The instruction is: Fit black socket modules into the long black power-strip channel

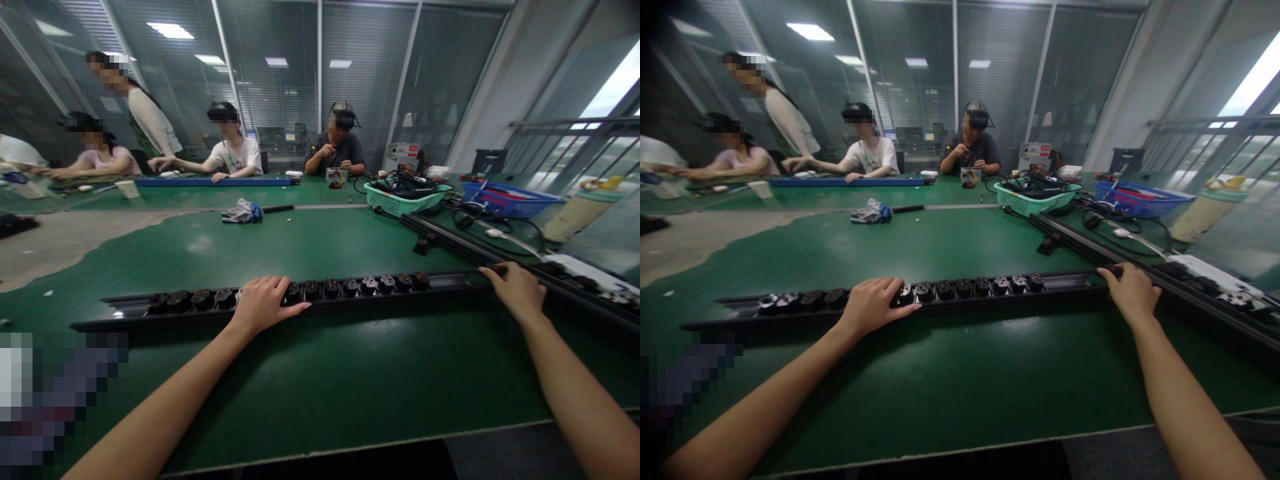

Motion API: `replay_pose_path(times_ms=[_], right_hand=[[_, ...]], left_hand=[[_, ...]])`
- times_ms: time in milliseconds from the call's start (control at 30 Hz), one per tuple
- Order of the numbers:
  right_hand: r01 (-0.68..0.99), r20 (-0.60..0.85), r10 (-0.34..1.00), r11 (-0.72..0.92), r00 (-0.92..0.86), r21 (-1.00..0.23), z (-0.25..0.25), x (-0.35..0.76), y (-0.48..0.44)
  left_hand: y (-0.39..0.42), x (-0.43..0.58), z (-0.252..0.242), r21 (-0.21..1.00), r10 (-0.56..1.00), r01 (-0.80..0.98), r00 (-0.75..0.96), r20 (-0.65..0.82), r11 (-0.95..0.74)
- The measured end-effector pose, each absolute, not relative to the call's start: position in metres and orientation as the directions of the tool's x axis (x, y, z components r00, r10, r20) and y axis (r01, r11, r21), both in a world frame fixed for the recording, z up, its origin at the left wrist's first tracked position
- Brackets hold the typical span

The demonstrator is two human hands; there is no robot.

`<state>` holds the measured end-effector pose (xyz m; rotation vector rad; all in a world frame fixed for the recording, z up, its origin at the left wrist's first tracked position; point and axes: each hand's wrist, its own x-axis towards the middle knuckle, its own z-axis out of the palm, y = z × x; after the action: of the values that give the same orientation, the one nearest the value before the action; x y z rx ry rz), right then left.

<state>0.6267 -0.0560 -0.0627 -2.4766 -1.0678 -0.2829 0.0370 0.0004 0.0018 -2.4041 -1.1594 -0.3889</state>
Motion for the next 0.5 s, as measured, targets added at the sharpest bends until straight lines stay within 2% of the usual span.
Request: replay_pose_path(times_ms=[300,500], right_hand=[[0.713,0.346,0.624,-0.600,0.701,-0.362,-0.0637,0.6239,-0.0539],[0.722,0.363,0.624,-0.602,0.692,-0.341,-0.0661,0.6291,-0.0504]], left_hand=[[0.0003,0.0368,0.0009,-0.278,0.665,0.793,0.607,0.434,-0.542],[0.0006,0.0371,0.0008,-0.289,0.665,0.789,0.613,0.426,-0.542]])
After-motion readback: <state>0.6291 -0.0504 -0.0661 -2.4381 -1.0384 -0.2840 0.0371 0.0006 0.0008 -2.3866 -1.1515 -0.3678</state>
